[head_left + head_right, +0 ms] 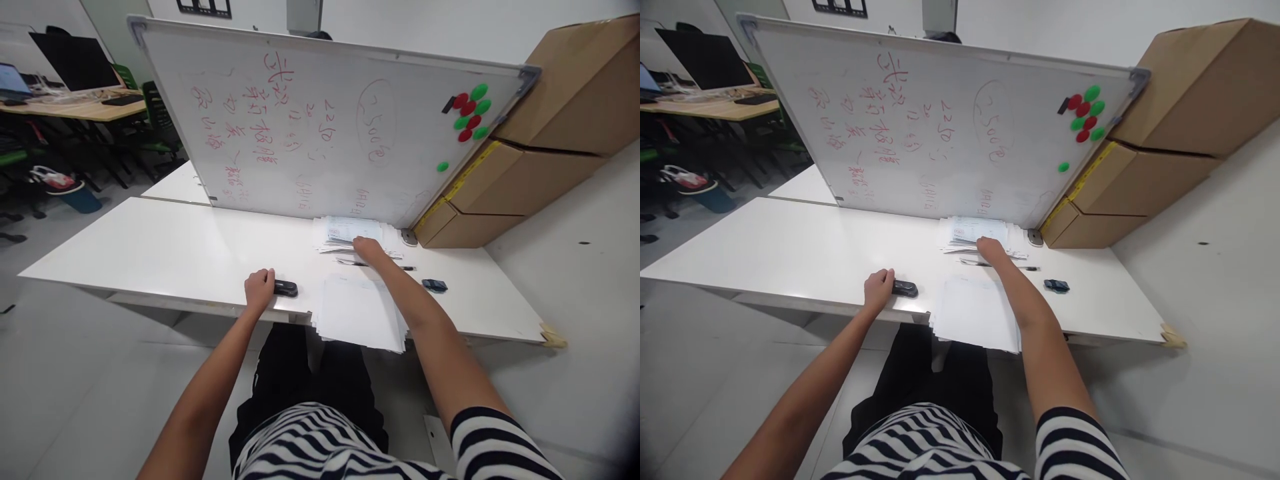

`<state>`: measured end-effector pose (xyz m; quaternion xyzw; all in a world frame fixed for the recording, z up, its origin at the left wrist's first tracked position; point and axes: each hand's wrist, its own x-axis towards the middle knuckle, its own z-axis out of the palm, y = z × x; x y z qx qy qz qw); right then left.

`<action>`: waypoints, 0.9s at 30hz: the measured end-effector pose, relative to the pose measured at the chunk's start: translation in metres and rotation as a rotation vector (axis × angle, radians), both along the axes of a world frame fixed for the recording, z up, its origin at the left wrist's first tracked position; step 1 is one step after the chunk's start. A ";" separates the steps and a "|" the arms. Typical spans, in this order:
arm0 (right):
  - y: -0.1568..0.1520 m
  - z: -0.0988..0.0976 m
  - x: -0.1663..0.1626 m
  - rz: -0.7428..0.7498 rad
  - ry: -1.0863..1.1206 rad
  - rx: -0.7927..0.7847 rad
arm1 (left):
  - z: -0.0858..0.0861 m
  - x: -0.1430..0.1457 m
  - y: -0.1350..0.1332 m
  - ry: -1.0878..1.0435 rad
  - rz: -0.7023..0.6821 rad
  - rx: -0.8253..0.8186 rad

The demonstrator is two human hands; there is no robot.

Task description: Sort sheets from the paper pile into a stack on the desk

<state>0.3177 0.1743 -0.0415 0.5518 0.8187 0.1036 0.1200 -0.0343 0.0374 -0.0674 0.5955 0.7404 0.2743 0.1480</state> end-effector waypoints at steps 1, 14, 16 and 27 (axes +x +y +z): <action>0.000 -0.001 0.000 -0.004 0.005 0.001 | 0.007 -0.001 0.009 -0.070 -0.014 -0.082; -0.005 -0.002 -0.007 -0.231 0.214 0.112 | 0.083 0.180 0.166 -0.839 -0.139 -0.474; -0.004 -0.002 -0.008 -0.267 0.259 0.117 | 0.079 0.188 0.175 -0.859 -0.105 -0.476; -0.008 0.015 -0.009 -0.292 0.499 0.033 | 0.057 0.188 0.179 -0.883 -0.180 -0.391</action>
